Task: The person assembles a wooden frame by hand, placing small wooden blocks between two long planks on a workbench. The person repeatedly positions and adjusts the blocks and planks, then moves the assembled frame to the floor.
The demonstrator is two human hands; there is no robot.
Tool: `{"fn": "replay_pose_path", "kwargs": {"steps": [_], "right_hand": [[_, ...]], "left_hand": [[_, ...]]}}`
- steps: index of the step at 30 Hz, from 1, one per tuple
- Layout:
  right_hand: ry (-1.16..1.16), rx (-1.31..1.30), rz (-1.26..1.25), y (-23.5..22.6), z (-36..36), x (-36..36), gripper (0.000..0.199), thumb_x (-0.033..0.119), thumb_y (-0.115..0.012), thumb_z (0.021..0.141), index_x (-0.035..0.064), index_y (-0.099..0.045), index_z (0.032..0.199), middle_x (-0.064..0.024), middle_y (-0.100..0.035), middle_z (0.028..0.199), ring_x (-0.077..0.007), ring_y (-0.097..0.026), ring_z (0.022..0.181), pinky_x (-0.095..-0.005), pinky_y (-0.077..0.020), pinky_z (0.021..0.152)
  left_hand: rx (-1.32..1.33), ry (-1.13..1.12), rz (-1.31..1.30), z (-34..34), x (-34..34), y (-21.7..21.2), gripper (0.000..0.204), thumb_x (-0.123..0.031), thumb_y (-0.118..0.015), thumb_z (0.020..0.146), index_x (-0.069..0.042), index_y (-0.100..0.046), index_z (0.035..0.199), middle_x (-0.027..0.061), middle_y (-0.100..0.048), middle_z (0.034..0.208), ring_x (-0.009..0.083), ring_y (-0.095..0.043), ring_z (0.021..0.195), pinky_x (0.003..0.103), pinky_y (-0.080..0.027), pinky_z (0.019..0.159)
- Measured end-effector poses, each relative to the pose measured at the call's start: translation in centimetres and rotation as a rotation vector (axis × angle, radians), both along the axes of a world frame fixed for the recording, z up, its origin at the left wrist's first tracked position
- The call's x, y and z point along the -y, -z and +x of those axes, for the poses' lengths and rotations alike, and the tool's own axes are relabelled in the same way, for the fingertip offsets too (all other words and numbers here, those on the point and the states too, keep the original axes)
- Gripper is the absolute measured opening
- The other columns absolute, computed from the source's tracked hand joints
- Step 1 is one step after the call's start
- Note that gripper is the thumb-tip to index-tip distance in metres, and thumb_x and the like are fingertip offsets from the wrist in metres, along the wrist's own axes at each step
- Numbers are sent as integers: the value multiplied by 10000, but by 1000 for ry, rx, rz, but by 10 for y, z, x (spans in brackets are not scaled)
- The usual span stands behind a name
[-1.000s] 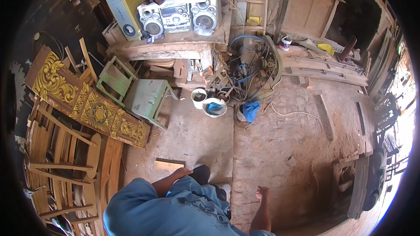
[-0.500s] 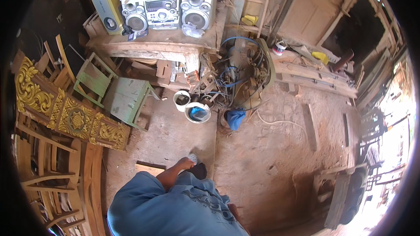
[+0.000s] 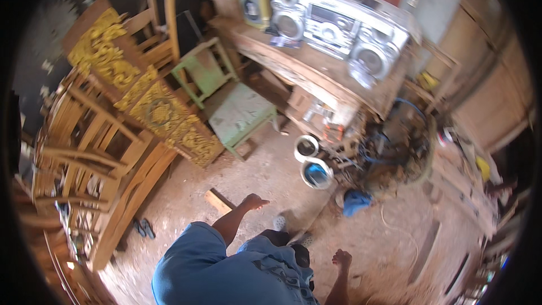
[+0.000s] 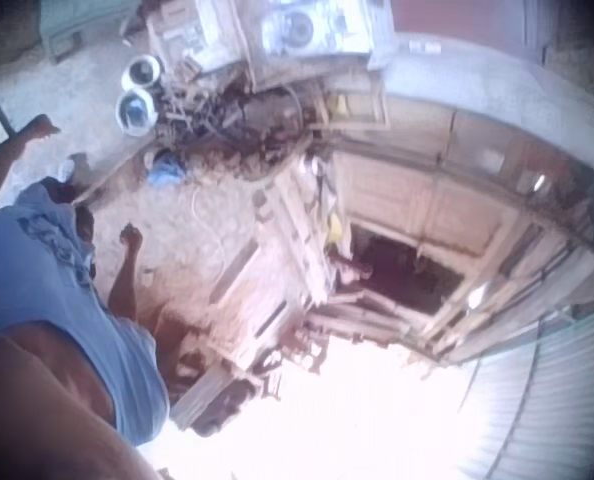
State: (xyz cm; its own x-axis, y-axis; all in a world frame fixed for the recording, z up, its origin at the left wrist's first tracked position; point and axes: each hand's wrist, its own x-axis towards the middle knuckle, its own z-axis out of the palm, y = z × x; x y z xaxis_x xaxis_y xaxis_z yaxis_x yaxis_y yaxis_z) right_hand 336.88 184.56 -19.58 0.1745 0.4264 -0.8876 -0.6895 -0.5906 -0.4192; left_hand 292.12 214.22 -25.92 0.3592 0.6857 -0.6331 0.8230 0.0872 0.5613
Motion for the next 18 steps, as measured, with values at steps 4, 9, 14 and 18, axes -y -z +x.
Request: {"fn": "replay_pose_path", "kwargs": {"steps": [4,9,14,18], "right_hand": [[-344,320,-96,21,7,-58,141,168,-606,878,76,-571,776,-70,-582,612,-186,-573,476,-318,-462,423],[-551,281,-40,50,-13,-86,215,241,-654,897,30,-635,859,-114,-646,665,-247,-623,504,-353,-496,445],[-956,311,-3,55,-12,-106,200,248,-643,910,54,-693,909,-117,-692,715,-242,-680,613,-380,-531,539],[-1338,689,131,65,9,-126,270,279,-572,921,69,-722,841,-131,-705,724,-262,-696,645,-424,-542,580]], "left_hand": [[-159,53,58,-57,42,9,544,-642,-461,957,-213,-789,885,45,-744,786,250,-721,785,424,-565,769],[-241,-464,-201,-91,122,23,581,-645,-700,802,-100,-720,600,63,-704,650,234,-706,688,415,-554,705],[-152,-228,-302,-60,156,19,322,-486,-640,921,-216,-775,1032,54,-727,793,221,-708,718,405,-573,667],[-268,430,2,-10,115,14,280,-394,-673,884,-207,-769,1069,111,-749,916,260,-731,861,431,-587,752]]}}
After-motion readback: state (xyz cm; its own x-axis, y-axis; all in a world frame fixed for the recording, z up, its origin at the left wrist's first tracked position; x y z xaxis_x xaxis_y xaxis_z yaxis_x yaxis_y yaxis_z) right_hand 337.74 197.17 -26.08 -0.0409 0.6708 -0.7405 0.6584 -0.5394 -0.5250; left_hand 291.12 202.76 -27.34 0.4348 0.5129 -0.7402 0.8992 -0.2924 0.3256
